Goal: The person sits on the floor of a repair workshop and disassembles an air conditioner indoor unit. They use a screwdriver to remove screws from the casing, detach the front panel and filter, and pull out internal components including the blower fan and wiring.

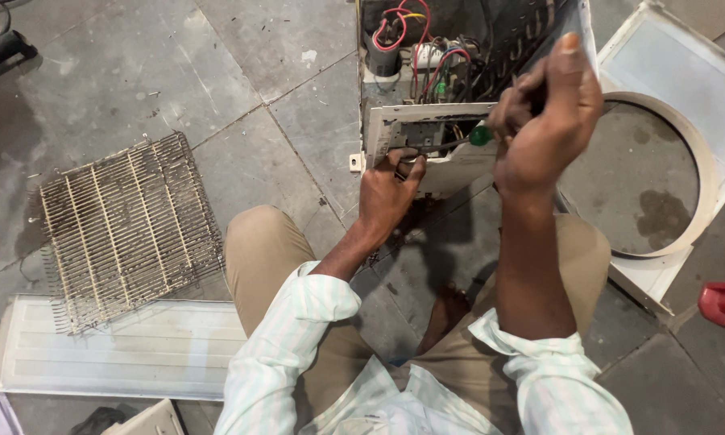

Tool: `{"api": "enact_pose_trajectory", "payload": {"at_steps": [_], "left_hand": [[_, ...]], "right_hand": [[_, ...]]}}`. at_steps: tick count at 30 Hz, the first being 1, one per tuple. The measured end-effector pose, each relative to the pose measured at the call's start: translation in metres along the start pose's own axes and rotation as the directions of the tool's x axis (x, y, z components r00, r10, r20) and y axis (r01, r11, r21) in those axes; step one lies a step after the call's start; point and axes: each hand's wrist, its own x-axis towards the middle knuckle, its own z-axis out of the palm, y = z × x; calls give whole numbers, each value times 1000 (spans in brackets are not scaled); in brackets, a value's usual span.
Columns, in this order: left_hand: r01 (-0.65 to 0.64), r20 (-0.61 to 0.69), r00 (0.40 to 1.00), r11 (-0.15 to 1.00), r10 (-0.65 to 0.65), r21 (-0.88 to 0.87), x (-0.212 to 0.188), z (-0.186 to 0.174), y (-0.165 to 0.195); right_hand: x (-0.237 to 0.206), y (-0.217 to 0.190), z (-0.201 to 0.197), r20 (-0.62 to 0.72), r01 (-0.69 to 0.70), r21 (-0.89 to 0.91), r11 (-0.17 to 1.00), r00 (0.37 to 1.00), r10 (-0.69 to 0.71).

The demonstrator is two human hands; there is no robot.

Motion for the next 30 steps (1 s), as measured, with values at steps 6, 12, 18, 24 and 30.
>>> {"api": "enact_pose_trajectory", "payload": {"at_steps": [6,12,18,24,30], "left_hand": [[-128,42,991,992,128,-16,1,-5,3],[-223,-18,975,970,223,-99,-1,-7,5],[-129,18,991,991,130,-28,7,-8,12],[-168,39,984,982,172,-92,6,-20,22],[-205,-20,979,978,204,-40,12,-21,34]], "right_hand": [[-14,-7,33,178,96,-302,948,983,-43],[2,-23,38,468,100,-315,944,881,63],[53,-20,30,745,-405,2,914,611,269],[50,-7,27,754,-450,163,878,631,183],[39,1,39,551,-350,188,918,811,196]]}}
